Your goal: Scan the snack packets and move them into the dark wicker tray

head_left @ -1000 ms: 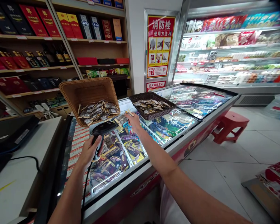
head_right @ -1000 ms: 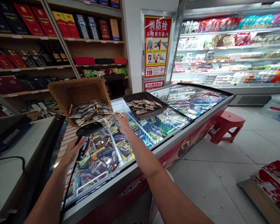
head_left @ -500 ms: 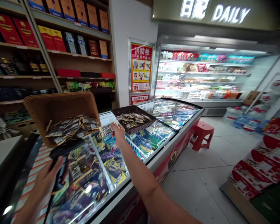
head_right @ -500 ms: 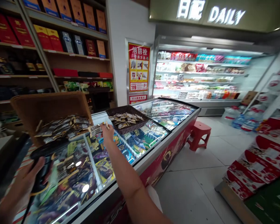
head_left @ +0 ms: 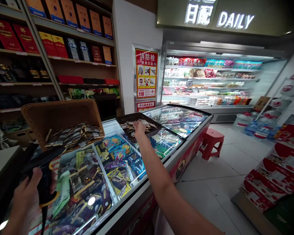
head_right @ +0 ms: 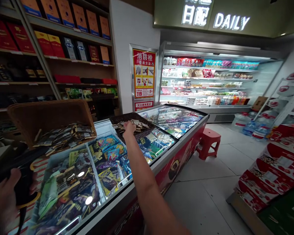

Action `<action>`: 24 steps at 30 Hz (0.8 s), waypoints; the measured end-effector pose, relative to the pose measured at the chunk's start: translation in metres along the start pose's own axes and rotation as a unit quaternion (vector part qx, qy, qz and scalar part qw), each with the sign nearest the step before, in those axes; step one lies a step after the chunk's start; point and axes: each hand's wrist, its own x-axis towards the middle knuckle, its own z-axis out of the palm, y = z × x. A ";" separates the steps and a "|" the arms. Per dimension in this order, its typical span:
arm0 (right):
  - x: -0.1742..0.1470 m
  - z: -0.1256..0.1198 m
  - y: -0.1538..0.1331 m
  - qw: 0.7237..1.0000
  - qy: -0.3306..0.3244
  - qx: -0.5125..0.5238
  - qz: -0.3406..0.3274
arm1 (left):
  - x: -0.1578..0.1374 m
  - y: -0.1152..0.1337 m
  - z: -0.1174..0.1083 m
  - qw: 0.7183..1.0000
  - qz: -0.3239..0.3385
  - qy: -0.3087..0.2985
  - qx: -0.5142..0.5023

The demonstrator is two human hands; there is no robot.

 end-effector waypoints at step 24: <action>-0.155 -0.013 0.134 0.604 -0.471 -0.641 -0.042 | -0.026 0.018 0.020 0.986 0.006 0.018 -0.167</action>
